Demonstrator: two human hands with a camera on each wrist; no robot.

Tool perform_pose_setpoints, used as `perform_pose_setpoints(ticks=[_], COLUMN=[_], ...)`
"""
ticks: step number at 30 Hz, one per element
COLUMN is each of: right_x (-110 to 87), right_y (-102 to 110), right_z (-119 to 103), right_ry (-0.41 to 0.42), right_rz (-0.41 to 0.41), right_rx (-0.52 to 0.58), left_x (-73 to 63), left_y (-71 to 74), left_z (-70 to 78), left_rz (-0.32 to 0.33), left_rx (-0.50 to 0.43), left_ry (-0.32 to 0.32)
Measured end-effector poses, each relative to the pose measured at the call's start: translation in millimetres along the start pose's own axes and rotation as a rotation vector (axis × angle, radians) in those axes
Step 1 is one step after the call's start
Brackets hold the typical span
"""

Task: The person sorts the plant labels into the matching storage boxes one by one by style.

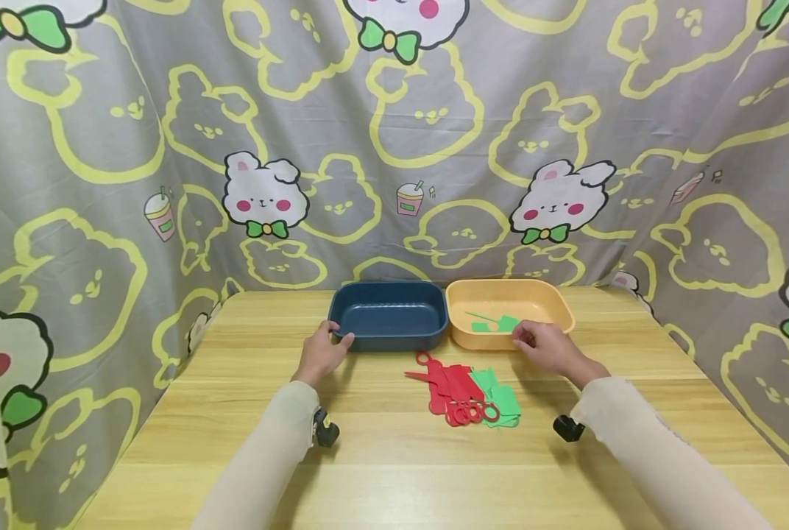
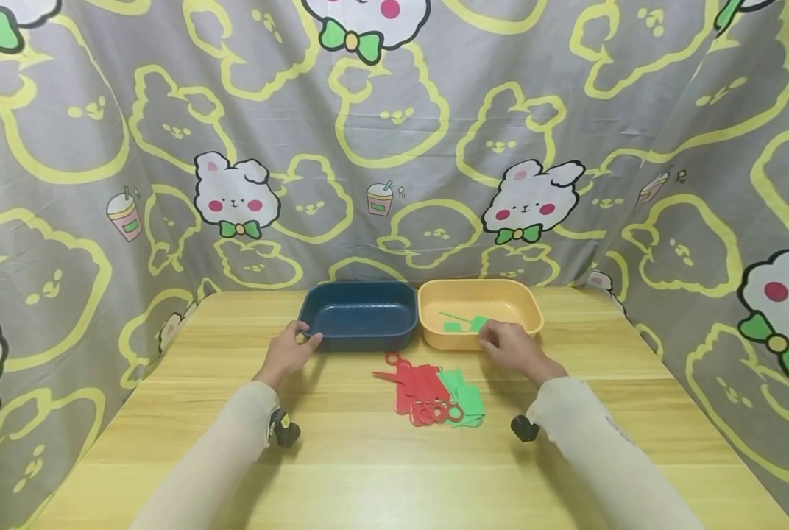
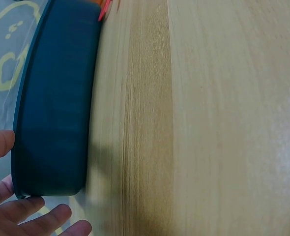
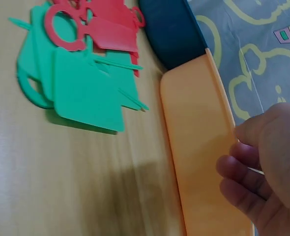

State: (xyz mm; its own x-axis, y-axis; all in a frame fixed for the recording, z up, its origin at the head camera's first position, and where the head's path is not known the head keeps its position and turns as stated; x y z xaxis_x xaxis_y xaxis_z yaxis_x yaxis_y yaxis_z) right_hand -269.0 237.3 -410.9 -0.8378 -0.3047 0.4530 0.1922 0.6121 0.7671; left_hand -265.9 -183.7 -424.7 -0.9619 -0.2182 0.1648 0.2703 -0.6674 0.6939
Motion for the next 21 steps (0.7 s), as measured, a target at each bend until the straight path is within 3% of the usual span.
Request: perform_pose_setpoints(ticks=[8, 15, 21], right_x=[-7.2, -12.0, -17.7], right_y=[-8.7, -15.7, -22.5], right_z=[-0.5, -7.0, -10.5], right_ry=[-0.024, 0.042, 0.007], right_rz=[-0.169, -0.286, -0.419], right_rx=[0.027, 0.061, 0.076], left_x=[0.2, 0.6, 0.7], left_y=[0.1, 0.5, -1.1], left_z=[0.5, -0.2, 0.2], left_rz=[-0.011, -0.010, -0.011], left_rx=[0.004, 0.002, 0.007], left_ry=[0.002, 0.006, 0.009])
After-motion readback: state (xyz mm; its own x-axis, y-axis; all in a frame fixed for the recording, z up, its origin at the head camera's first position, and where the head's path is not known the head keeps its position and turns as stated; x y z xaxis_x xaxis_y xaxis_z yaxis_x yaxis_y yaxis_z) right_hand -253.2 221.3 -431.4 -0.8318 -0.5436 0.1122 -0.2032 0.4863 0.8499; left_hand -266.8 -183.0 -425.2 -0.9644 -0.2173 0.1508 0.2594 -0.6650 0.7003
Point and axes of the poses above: each hand's wrist, its own x-axis towards the middle knuckle, its own y-axis out of the back of the hand, z = x × y, the point moved 2 cm from there along x, towards the middle knuckle, and after that the axes turned 10 degrees about z, right-handed, at the moved point
